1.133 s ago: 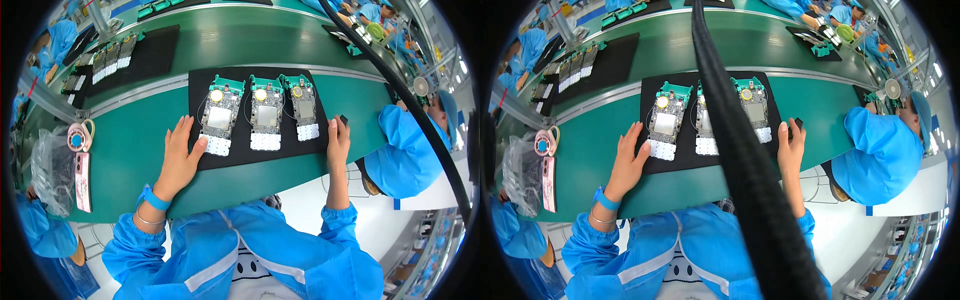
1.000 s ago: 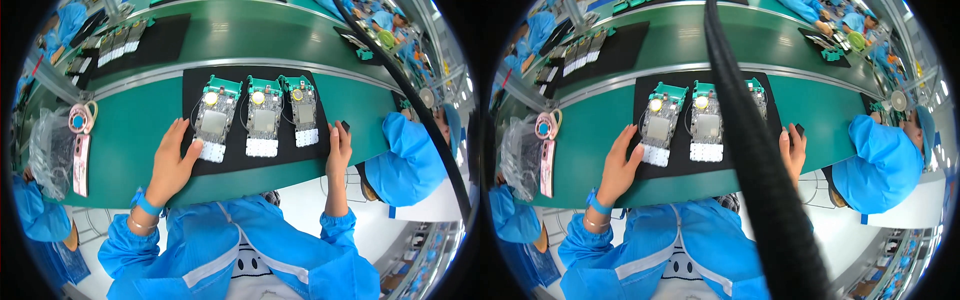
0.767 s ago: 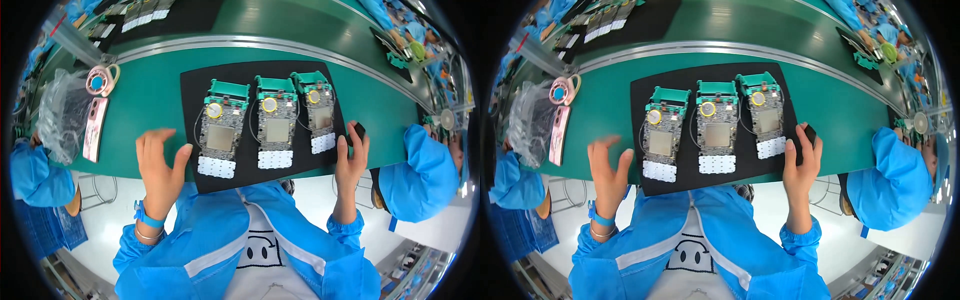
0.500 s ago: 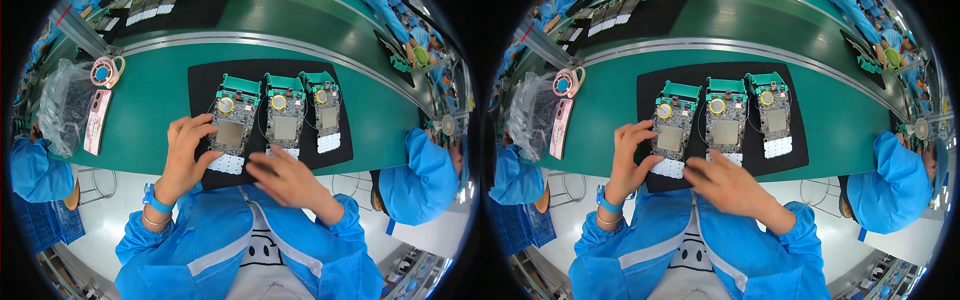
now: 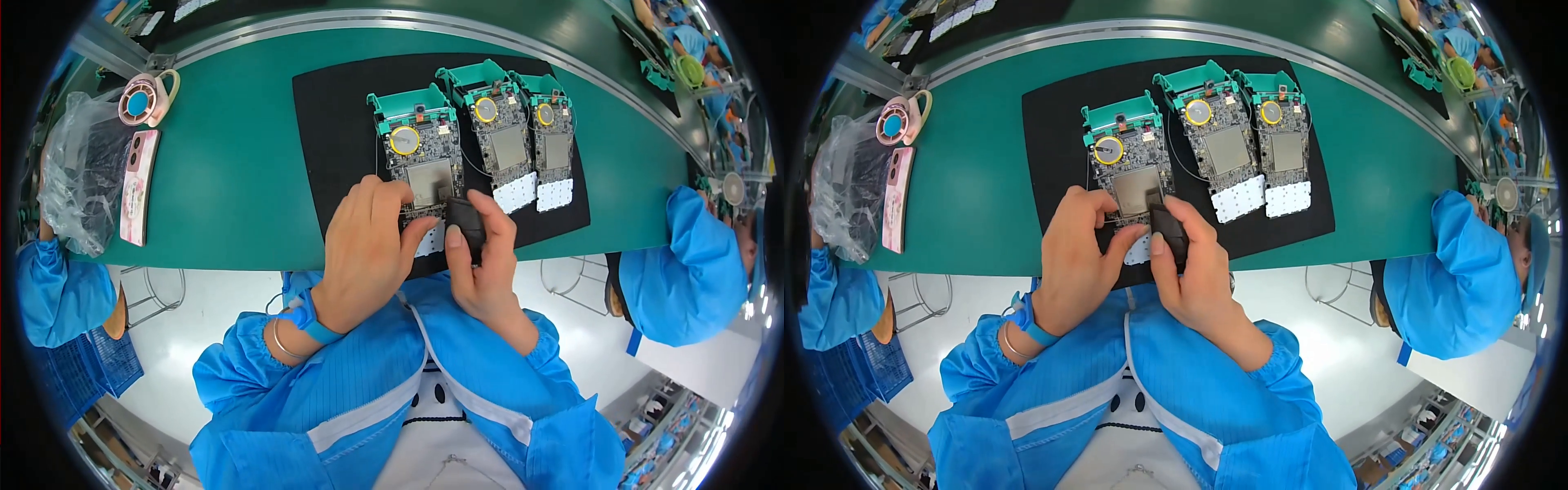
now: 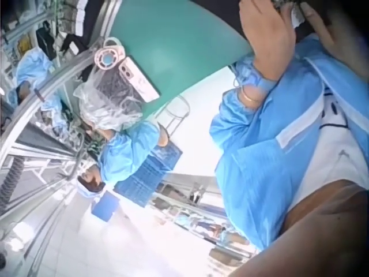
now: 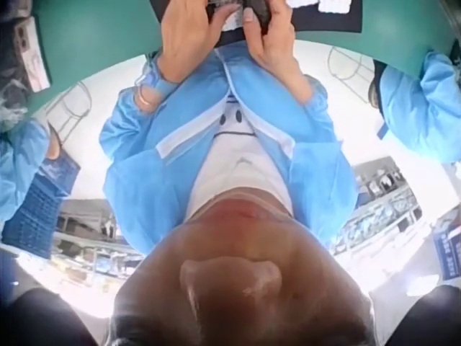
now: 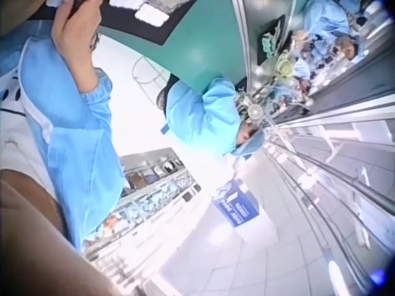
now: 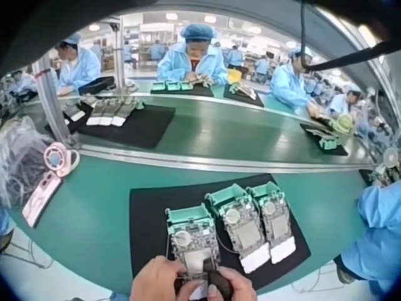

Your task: The person assembles electronic components and batteries onto circuit boards by hand, placing them into casings on an industrial assembly line.

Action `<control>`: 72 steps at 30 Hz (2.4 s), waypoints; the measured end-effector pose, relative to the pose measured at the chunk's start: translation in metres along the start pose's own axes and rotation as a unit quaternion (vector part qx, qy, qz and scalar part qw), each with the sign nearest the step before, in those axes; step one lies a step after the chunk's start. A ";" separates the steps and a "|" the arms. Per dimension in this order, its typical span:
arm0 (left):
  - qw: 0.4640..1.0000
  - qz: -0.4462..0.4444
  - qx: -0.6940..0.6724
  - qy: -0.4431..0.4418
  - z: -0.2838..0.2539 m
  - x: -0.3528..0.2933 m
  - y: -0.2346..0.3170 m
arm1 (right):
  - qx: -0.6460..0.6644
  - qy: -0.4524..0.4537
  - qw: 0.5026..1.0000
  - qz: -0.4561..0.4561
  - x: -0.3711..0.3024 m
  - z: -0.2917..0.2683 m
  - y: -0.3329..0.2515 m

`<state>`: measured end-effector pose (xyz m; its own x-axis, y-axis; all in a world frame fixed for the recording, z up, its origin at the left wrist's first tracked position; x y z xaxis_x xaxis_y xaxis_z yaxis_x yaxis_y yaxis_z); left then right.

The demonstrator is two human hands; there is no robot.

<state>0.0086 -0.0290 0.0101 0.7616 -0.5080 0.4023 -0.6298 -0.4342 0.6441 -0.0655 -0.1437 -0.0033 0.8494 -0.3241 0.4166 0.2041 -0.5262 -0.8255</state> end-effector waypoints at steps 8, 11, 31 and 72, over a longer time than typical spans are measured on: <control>0.998 -0.022 -0.062 -0.014 0.005 -0.001 -0.007 | -0.069 0.014 0.997 0.006 -0.001 0.004 0.008; 0.999 -0.013 -0.048 -0.011 0.006 -0.001 -0.004 | -0.069 0.067 0.995 -0.026 0.000 -0.002 0.002; 0.999 -0.007 -0.042 -0.006 0.003 0.001 -0.004 | -0.057 -0.021 0.998 -0.019 0.014 0.006 0.000; 0.977 0.207 0.031 -0.040 -0.017 0.055 0.002 | 0.041 -0.179 0.982 -0.031 0.077 -0.003 -0.005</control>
<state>0.0513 -0.0453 0.0446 0.4275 -0.7054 0.5654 -0.8910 -0.2230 0.3955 -0.0030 -0.1688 0.0337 0.9479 0.0125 0.3182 0.2869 -0.4671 -0.8364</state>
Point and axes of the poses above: each hand's wrist, its own x-axis towards the middle knuckle, its own z-axis out of the palm, y = z × x, the point moved 9 cm from there along x, towards the middle knuckle, and after that the axes turned 1 degree about y, right-handed, at the moved point
